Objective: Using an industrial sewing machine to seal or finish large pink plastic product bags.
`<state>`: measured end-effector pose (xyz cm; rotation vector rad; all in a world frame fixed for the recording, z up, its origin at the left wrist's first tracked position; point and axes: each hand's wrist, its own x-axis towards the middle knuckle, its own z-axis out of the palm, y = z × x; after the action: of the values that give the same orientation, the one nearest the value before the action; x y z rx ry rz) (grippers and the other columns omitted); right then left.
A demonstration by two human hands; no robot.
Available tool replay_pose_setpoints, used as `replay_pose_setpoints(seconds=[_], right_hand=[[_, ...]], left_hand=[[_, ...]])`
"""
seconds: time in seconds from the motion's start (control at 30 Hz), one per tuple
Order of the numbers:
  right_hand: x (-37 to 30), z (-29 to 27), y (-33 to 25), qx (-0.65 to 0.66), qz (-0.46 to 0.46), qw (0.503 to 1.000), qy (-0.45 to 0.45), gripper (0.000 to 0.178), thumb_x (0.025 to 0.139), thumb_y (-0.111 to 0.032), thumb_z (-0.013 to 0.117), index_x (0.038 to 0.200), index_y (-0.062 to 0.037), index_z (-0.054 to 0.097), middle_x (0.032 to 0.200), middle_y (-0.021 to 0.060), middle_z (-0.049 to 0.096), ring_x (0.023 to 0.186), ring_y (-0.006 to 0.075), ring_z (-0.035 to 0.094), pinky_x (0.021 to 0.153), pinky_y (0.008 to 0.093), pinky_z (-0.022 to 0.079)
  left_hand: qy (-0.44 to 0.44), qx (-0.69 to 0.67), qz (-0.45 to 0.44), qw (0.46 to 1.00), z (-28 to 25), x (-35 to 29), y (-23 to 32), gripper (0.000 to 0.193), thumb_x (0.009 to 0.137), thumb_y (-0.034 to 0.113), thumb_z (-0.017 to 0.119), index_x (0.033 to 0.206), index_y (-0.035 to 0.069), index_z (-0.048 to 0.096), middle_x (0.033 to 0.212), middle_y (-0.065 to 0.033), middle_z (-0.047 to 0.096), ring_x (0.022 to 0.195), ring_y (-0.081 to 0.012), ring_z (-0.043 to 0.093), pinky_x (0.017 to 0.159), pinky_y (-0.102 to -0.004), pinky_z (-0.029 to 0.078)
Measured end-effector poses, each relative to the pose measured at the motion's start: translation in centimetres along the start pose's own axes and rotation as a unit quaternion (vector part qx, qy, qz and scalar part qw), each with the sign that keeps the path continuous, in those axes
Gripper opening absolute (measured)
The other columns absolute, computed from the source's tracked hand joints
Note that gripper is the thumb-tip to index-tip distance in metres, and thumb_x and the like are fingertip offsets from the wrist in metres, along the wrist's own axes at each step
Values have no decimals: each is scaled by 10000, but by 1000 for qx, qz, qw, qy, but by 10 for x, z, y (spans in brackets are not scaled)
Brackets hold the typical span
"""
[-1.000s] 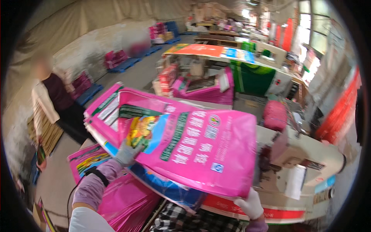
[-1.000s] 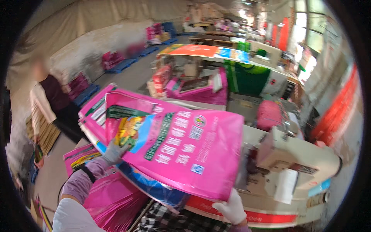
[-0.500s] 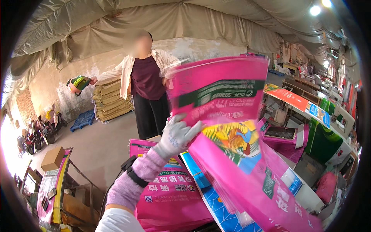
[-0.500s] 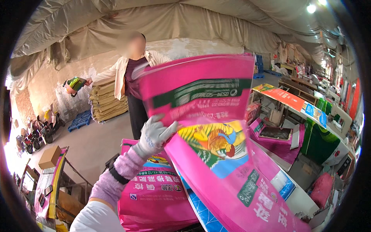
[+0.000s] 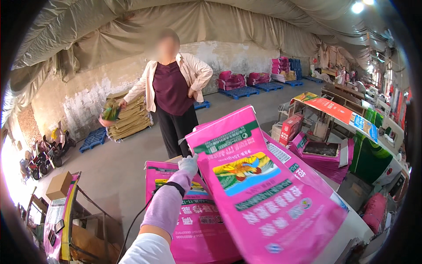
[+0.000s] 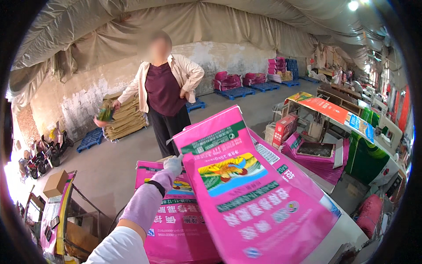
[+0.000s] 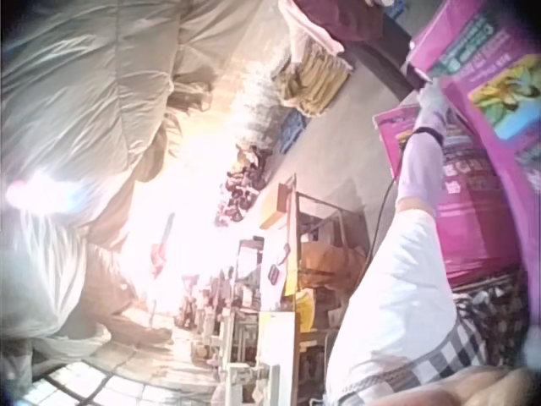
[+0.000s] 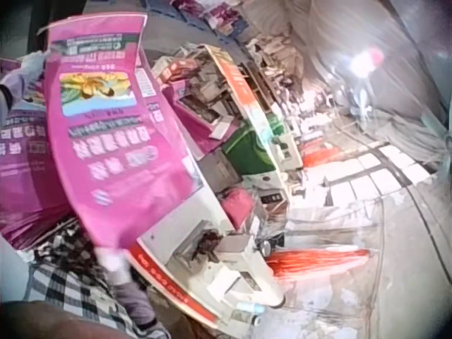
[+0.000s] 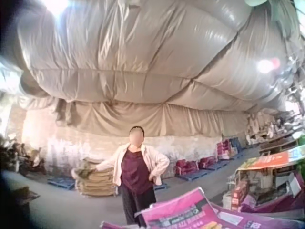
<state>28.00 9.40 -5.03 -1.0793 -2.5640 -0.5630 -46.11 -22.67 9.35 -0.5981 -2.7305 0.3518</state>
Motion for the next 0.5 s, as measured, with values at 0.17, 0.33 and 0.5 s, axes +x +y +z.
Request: replay_pose_setpoints(seconds=[0.17, 0.33, 0.5], right_hand=[[143, -121, -79, 286, 51, 957, -5, 584, 905, -166, 627, 1409, 41, 414, 1369, 228, 504, 1233, 336, 518, 1034, 453, 406], [239, -120, -79, 534, -45, 844, 7, 658, 853, 42, 519, 1478, 32, 314, 1514, 190, 357, 1392, 278, 363, 1151, 378, 263], [236, -59, -78, 824, -16, 544, -160, 787, 767, 104, 430, 1522, 3, 229, 1525, 159, 340, 1413, 253, 312, 1162, 369, 239]], left_hand=[[7, -234, 309, 922, -28, -68, 83, 429, 943, 298, 551, 1326, 108, 537, 1293, -168, 580, 1206, -286, 563, 968, -409, 499], [28, -331, 464, 821, -93, -160, 161, 500, 953, 366, 546, 1372, 102, 484, 1429, -196, 433, 1328, -372, 421, 1101, -458, 348], [-34, -378, 435, 816, -123, -87, 212, 583, 968, 436, 472, 1403, 53, 415, 1433, -185, 418, 1355, -351, 374, 1084, -492, 348]])
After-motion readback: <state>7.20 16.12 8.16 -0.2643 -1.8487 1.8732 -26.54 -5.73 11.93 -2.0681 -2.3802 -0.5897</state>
